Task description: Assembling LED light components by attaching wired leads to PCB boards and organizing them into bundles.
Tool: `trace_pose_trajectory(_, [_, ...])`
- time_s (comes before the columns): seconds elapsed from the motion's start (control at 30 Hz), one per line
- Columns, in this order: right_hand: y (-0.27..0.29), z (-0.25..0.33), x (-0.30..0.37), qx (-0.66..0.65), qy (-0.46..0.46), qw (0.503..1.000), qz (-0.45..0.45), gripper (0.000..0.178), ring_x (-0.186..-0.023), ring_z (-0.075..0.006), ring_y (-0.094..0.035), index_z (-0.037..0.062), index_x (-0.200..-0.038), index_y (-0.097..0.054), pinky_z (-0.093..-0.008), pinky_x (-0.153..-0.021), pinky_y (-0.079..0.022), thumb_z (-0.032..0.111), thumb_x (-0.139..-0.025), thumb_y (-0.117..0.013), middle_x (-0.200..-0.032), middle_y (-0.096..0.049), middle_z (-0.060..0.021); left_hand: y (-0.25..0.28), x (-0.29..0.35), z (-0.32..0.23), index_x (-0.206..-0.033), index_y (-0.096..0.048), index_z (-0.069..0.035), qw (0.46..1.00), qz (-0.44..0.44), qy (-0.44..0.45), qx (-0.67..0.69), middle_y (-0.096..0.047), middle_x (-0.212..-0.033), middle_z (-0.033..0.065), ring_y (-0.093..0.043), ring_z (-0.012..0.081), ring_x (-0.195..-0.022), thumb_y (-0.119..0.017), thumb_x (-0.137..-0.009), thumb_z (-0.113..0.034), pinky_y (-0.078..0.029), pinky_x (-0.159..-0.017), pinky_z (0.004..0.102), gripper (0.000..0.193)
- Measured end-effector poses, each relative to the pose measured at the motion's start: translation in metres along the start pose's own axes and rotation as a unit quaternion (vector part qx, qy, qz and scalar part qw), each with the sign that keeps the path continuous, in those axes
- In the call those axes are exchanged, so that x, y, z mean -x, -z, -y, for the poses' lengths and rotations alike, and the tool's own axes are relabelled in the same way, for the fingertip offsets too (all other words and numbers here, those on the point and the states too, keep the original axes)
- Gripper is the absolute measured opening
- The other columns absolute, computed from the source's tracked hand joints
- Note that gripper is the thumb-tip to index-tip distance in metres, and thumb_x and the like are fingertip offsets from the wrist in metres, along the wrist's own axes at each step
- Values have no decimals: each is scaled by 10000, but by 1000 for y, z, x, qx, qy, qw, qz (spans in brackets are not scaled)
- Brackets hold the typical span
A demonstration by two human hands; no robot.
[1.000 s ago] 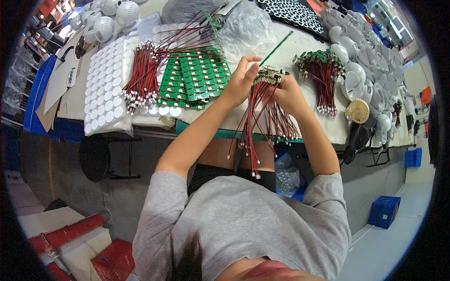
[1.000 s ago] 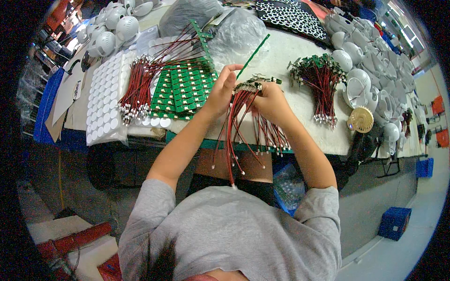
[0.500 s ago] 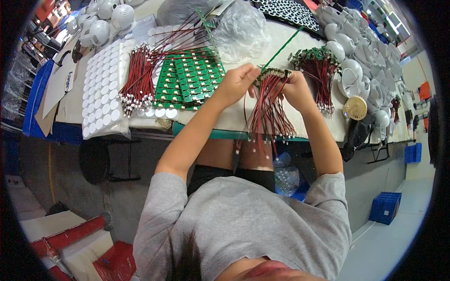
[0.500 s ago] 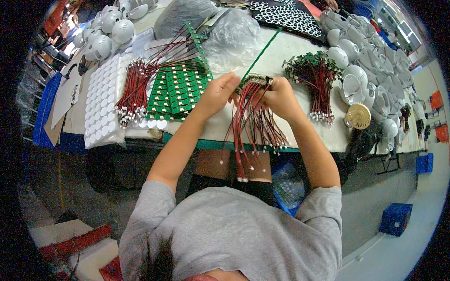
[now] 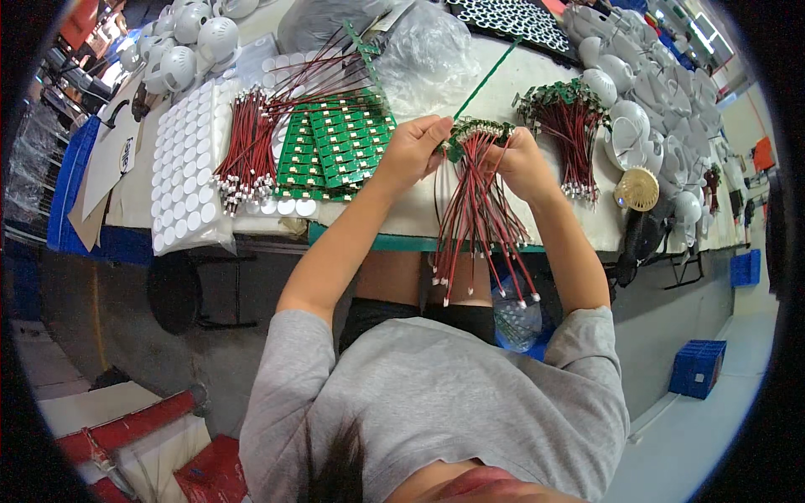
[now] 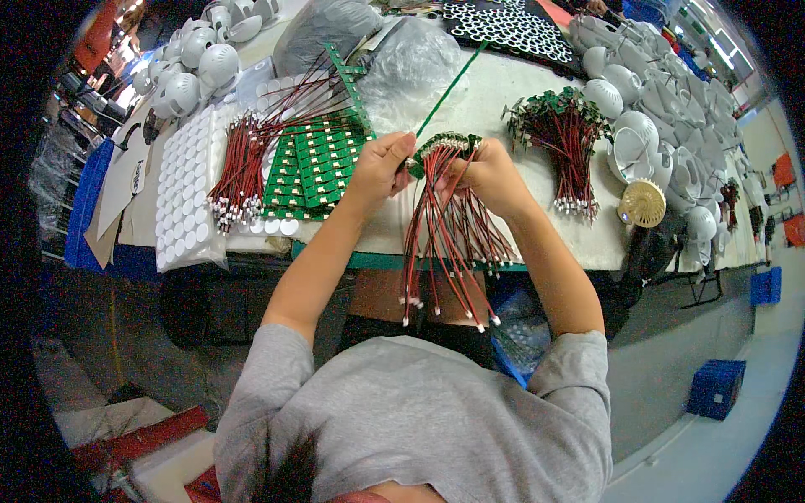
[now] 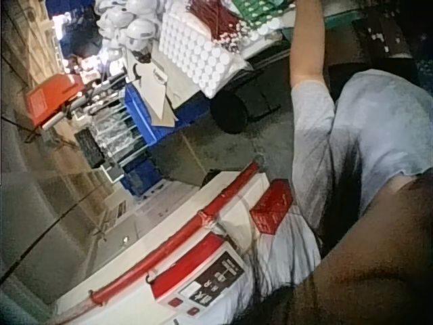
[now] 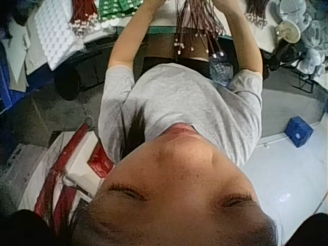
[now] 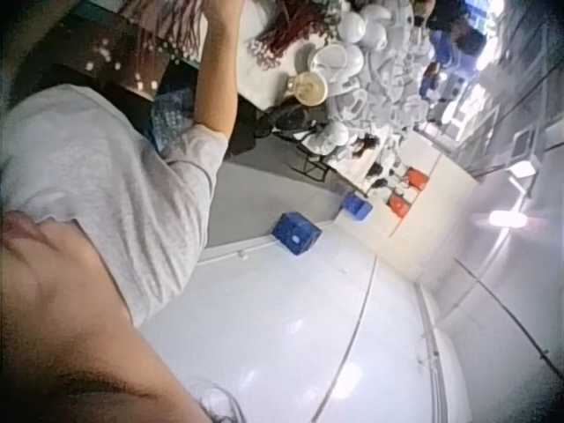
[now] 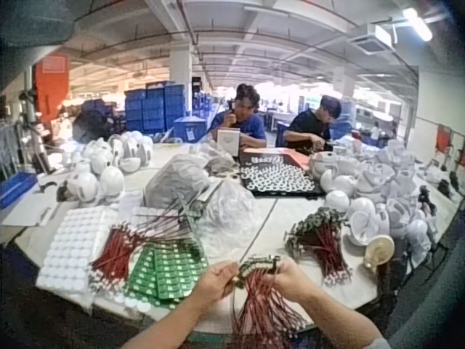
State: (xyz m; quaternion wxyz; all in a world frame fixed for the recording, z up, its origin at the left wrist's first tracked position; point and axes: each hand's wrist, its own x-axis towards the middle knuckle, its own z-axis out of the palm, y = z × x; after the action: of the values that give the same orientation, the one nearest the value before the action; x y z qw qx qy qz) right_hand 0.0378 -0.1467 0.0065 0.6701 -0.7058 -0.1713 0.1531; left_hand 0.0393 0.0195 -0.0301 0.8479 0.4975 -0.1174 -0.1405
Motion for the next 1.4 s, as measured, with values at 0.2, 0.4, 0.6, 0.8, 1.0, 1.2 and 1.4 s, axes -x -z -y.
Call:
trace_pose_trajectory(0.2, [-9,4,1,112,50,992,-43,75,-510,-63,-481,15,-708,-573,-209,-455,-386,8,-701,-498,-580,-541,-12,2,-6,10,-539,-410,-21,791,-124,-367,-474,-369,-454,108,-434,235,-417,-481,-811,-229,-321,-415,328,350])
trace_pose_trajectory(0.4, [-16,-9,-3,40,51,997,-38,128,-552,-95,-529,-9,-792,-564,-229,-481,-452,-46,-681,-511,-649,-579,-47,8,-6,9,-558,-376,-39,699,-133,-433,-553,-366,-514,121,-383,298,-460,-449,-795,-159,-297,-451,392,276])
trace_pose_trajectory(0.6, [-26,-21,-5,80,101,987,-91,139,-594,-59,-471,-2,-760,-539,-230,-539,-418,5,-641,-611,-627,-548,-17,5,-2,20,-598,-387,-23,747,-167,-397,-506,-355,-511,124,-364,285,-454,-386,-832,-177,-289,-441,363,281])
trace_pose_trajectory(0.8, [-12,-10,3,34,115,990,-74,79,-576,-53,-469,5,-696,-532,-227,-523,-407,-20,-644,-586,-595,-541,-16,0,-5,16,-613,-407,-34,870,-115,-287,-384,-332,-476,-17,-288,67,-424,-425,-853,-232,-236,-390,217,311])
trace_pose_trajectory(1.0, [11,-21,-4,44,103,994,-1,131,-583,-54,-473,11,-738,-531,-221,-513,-412,-83,-647,-525,-618,-524,-1,3,1,7,-629,-464,-36,933,-14,-150,-326,-377,-469,-47,-311,15,-414,-475,-832,-185,-228,-378,176,252])
trace_pose_trajectory(1.2, [26,-28,-9,36,71,995,56,163,-611,-58,-478,5,-759,-541,-214,-541,-414,-86,-625,-520,-640,-531,-2,-1,2,7,-644,-498,-18,941,7,-98,-324,-399,-459,-42,-323,20,-397,-498,-816,-162,-223,-364,176,225])
trace_pose_trajectory(1.4, [33,-19,-20,56,73,993,80,142,-652,-67,-485,-1,-785,-544,-211,-603,-422,-62,-667,-494,-707,-558,0,-2,-4,10,-613,-455,-52,979,-31,-89,-182,-372,-444,-26,-315,39,-375,-457,-837,-203,-225,-350,183,270])
